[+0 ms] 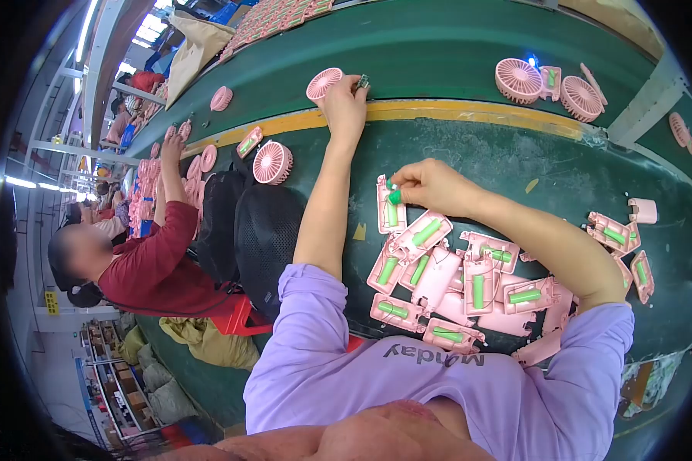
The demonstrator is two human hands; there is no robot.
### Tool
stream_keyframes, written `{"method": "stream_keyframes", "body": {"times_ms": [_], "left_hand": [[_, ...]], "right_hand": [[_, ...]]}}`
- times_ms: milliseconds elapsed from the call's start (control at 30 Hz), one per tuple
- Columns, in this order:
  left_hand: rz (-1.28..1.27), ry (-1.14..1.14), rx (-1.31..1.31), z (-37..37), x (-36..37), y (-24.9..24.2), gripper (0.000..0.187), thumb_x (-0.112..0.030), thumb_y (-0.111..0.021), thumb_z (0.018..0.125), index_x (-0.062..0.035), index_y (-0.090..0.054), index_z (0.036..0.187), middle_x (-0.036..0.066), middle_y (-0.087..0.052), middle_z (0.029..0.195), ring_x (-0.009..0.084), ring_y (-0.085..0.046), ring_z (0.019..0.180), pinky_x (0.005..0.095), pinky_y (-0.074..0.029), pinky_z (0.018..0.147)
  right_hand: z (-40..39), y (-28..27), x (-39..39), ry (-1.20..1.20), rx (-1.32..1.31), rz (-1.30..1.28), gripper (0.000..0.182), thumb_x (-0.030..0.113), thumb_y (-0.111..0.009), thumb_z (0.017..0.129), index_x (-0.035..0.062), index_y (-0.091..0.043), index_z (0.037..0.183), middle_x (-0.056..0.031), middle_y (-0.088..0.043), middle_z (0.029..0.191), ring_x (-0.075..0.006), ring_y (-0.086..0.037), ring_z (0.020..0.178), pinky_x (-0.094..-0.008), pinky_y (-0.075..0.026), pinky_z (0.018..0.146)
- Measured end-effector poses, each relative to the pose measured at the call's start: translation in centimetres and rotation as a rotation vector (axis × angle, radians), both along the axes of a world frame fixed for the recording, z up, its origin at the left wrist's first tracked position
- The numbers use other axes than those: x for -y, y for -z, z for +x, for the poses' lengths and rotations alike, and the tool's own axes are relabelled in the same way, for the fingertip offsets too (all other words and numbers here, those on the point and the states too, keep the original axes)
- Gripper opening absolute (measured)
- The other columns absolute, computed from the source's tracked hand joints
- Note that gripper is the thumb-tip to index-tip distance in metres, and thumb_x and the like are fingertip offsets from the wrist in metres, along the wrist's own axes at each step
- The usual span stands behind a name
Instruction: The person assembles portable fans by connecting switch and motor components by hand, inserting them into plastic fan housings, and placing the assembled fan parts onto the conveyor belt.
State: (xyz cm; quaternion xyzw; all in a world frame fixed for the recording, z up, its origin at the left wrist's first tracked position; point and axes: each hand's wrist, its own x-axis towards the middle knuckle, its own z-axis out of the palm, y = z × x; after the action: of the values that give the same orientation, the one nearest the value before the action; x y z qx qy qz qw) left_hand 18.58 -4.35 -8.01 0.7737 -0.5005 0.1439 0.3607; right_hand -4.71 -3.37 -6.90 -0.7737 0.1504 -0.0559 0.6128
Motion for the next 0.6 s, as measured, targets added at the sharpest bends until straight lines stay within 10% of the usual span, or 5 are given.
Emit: {"method": "stream_keyframes", "body": {"times_ms": [233, 400, 600], "left_hand": [[-0.207, 0.135, -0.103, -3.7, -0.4, -2.1, 0.016, -0.012, -0.068, 0.077, -0.0051, -0.068, 0.091, 0.012, -0.064, 0.085, 0.033, -0.056, 0.082, 0.0424, -0.044, 0.076], [-0.199, 0.495, -0.811, -7.3, -0.1, -3.0, 0.026, 0.0, -0.065, 0.082, 0.0034, -0.057, 0.106, 0.005, -0.064, 0.083, 0.0086, -0.059, 0.069, 0.021, -0.047, 0.06], [-0.017, 0.829, -1.241, -10.8, -1.1, -4.3, 0.019, 0.0, -0.062, 0.085, 0.0019, -0.059, 0.104, 0.007, -0.064, 0.093, 0.013, -0.063, 0.08, 0.0242, -0.053, 0.072]], "right_hand": [[-1.7, -0.6, 1.8, 0.188, 0.161, 0.278, 0.02, 0.015, -0.064, 0.087, 0.0006, -0.068, 0.102, -0.0042, -0.069, 0.091, -0.0097, -0.061, 0.084, -0.0249, -0.049, 0.078], [-5.4, -2.6, 6.4, 0.363, 0.285, 0.262, 0.024, 0.024, -0.064, 0.089, 0.0022, -0.067, 0.098, -0.0056, -0.069, 0.09, -0.0107, -0.061, 0.087, -0.0275, -0.043, 0.091], [-9.0, -3.7, 8.3, 0.536, 0.167, 0.035, 0.027, 0.021, -0.058, 0.093, -0.0019, -0.064, 0.107, -0.0037, -0.066, 0.086, -0.007, -0.057, 0.074, -0.0211, -0.046, 0.069]]}}
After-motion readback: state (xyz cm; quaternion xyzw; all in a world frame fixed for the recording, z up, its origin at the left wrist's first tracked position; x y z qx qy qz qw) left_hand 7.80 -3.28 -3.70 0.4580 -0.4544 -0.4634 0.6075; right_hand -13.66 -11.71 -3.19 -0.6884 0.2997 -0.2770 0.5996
